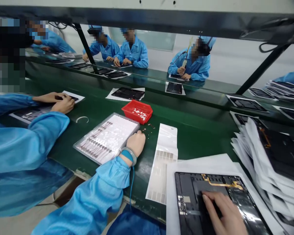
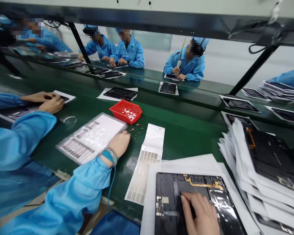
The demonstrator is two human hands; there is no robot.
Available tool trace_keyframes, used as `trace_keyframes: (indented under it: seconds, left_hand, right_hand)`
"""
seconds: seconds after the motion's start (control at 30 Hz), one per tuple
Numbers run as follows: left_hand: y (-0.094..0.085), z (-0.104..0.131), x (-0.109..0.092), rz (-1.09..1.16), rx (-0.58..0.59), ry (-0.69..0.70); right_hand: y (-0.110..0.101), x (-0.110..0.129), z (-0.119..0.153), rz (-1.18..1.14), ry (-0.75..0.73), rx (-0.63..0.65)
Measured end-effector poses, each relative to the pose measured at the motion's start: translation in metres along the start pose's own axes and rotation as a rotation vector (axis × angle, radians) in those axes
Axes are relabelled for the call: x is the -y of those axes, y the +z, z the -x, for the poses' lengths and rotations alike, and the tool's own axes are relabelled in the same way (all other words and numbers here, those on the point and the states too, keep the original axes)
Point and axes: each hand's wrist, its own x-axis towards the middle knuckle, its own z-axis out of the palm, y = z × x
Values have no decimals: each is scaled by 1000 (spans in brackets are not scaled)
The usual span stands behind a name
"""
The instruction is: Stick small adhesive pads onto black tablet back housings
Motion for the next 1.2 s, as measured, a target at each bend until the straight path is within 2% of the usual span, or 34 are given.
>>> trace_keyframes:
  seconds: [0.13,0.2,0.23,0.3,0.33,0.37,0.43,0.53,0.6,0.67,0.73,0.8,0.87,0.9,0.97,1.07,1.2]
  left_hand:
    - [-14,29,-16,127,12,123]
    - [-22,50,-35,322,101,257]
    - [-25,61,-46,606,283,322]
    - [-23,83,-68,1127,822,332]
    - [-19,92,-79,1307,1033,299]
    - [-13,100,-89,1427,1197,266]
    - [-1,110,-106,1542,1370,224]
    - [10,117,-122,1560,1427,236]
    - [10,119,-127,1543,1410,256]
    - [8,118,-129,1424,1271,333]
    - [7,115,-129,1178,960,550]
    - [10,110,-128,883,550,847]
    - [16,106,-127,655,208,1070]
    - [19,104,-127,582,100,1126]
    - [23,102,-127,503,6,1158]
    - [24,101,-128,480,17,1165]
    - [22,99,-128,486,25,1160]
  right_hand:
    - [-6,24,0,-183,89,-42]
    - [-12,42,0,-343,141,-37]
    - [-15,51,-2,-444,157,-23]
    - [-21,66,-5,-668,163,15]
    - [-24,71,-6,-769,165,29]
    - [-27,75,-6,-851,172,36]
    - [-31,77,-4,-956,212,23]
    - [-34,75,6,-1046,364,24]
    - [-37,71,15,-1072,447,33]
    - [-44,63,23,-1006,492,9]
    - [-54,49,31,-824,547,-54]
    - [-67,30,40,-577,606,-92]
    - [-77,13,48,-357,638,-57]
    - [-80,6,51,-274,643,-8]
    - [-84,-2,54,-163,648,110]
    - [-84,-2,51,-66,642,250]
    - [-87,3,44,15,598,353]
